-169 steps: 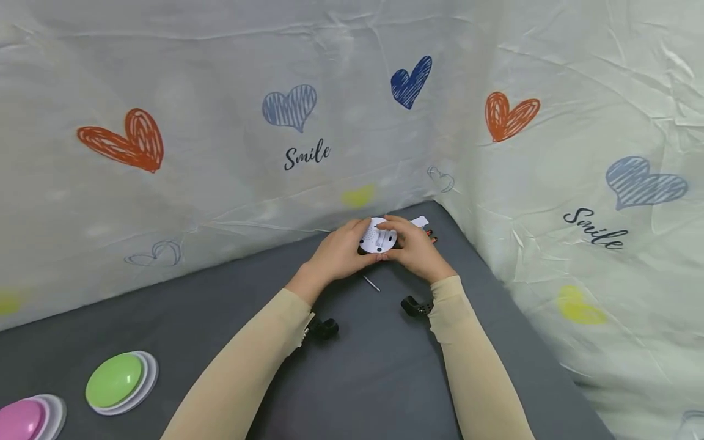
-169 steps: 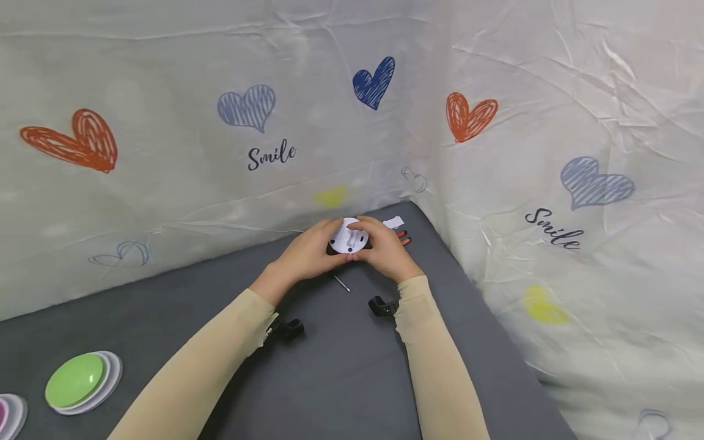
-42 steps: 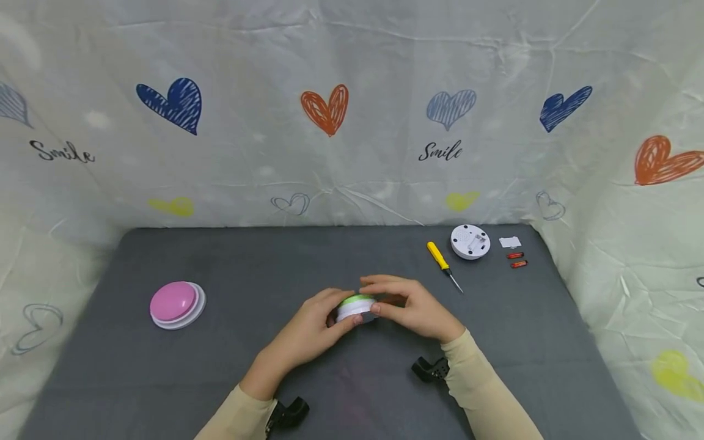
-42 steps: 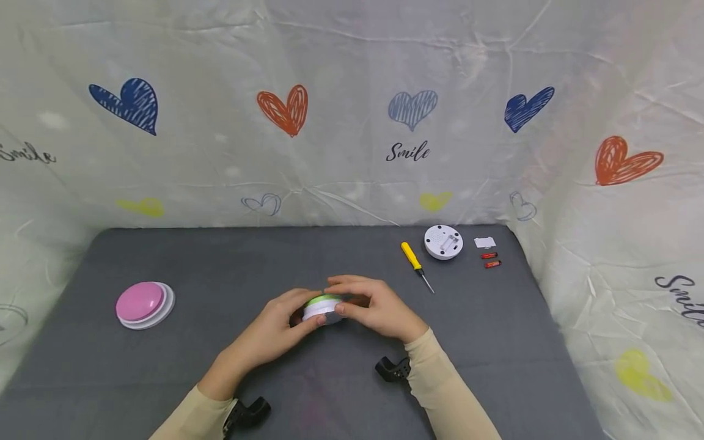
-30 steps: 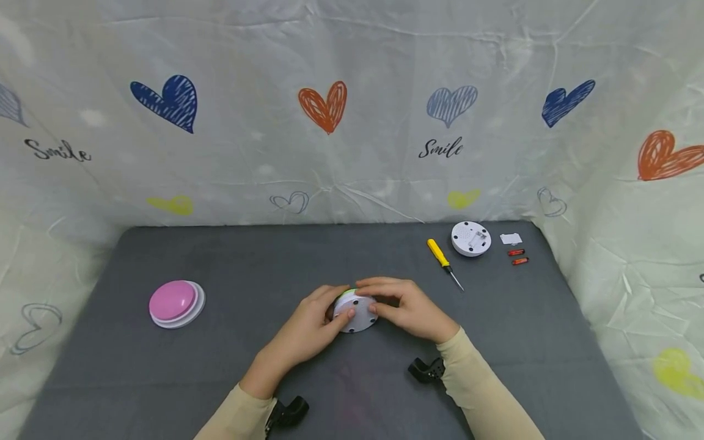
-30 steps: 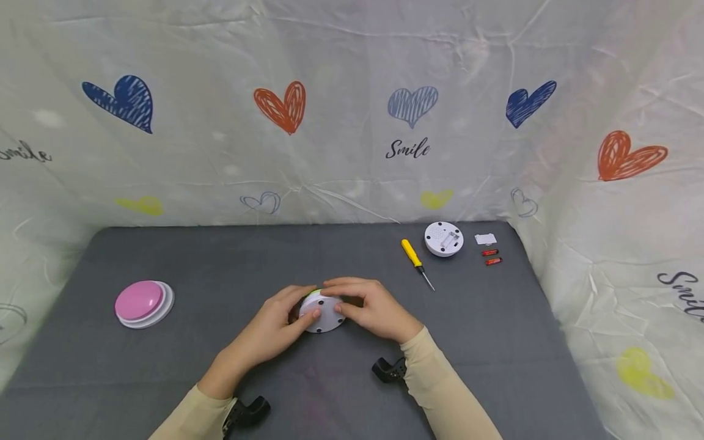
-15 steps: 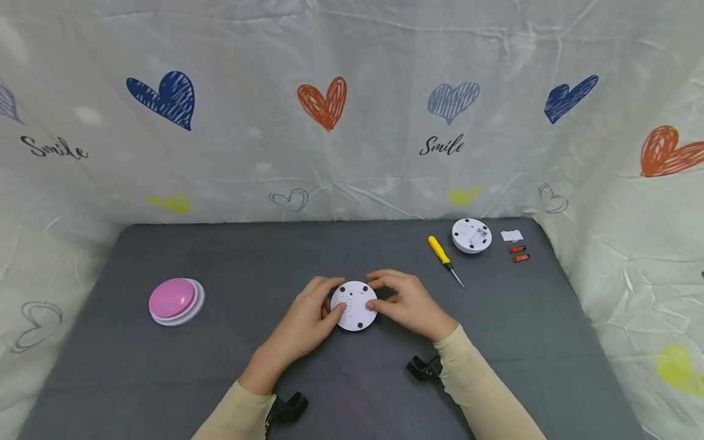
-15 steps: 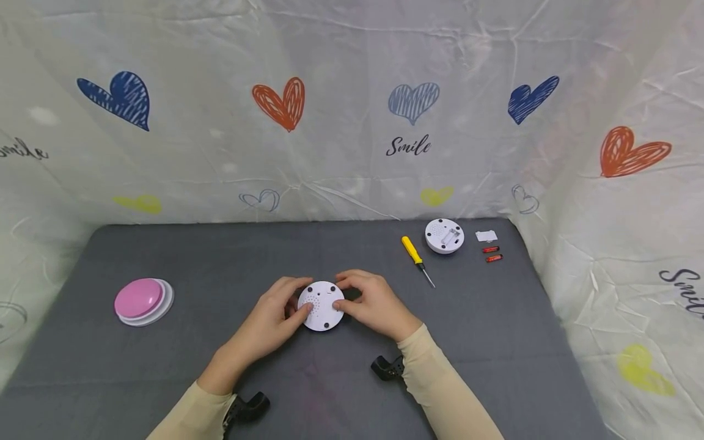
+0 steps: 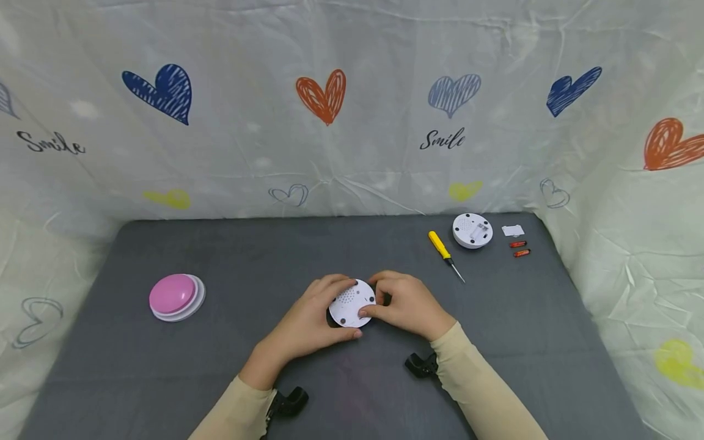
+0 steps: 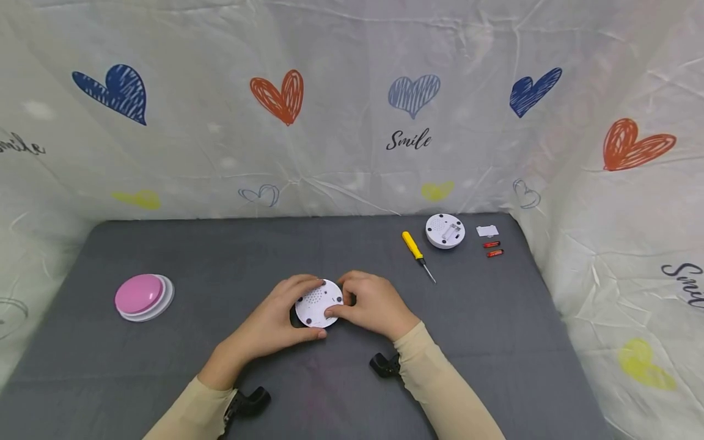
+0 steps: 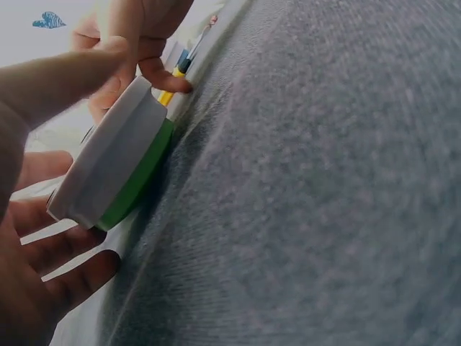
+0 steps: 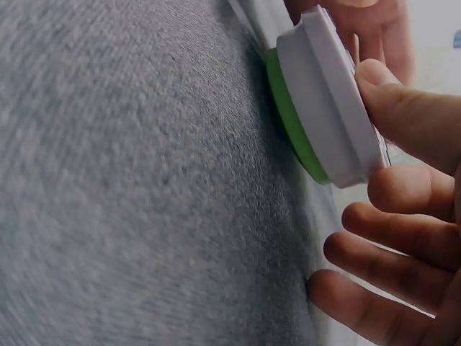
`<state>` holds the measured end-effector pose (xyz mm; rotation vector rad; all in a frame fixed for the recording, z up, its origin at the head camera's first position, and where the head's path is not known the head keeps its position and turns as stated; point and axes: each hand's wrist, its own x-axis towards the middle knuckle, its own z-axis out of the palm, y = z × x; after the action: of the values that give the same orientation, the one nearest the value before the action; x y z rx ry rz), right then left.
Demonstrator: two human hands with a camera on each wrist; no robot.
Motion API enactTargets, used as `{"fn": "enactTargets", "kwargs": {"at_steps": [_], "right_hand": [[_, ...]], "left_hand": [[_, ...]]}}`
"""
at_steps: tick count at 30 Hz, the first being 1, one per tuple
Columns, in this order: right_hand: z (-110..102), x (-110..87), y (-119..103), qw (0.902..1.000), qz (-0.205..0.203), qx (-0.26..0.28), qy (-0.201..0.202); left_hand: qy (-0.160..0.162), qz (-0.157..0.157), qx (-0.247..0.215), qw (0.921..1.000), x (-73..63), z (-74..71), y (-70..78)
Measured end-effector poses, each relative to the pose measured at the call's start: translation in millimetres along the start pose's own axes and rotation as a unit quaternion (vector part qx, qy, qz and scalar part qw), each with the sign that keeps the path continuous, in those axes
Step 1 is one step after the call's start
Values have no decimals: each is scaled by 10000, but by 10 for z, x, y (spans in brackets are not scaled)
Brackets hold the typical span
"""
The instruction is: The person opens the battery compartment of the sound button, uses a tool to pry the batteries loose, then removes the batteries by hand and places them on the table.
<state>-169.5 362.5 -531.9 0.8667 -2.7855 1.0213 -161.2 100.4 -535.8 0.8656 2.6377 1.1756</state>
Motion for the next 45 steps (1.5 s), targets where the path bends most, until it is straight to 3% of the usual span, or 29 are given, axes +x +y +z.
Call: {"fn": "enactTargets", "kwargs": {"at_steps": [7, 12, 19, 26, 32, 45], "right_hand": [[-12, 1, -62, 9972, -480, -562, -92], [-36, 7, -61, 9943, -980, -396, 110], [-15, -15, -66, 9823, -1845, -269, -155], [-14, -22, -178, 9696, -2235, -960, -281], [-44, -10, -302, 9540, -2394, -1769, -354], [-80, -10, -393, 9474, -2349, -2105, -550]], "left_hand": [[-25, -40, -176, 9998, 1, 16, 4], [-27, 102, -256, 9996, 4, 10, -15], [-108, -164, -605, 9980, -3, 8, -26], [-78, -207, -793, 9966, 1, 14, -39], [-46, -141, -831, 9964, -3, 21, -44], [-111, -59, -758, 9970, 2, 24, -51]]}}
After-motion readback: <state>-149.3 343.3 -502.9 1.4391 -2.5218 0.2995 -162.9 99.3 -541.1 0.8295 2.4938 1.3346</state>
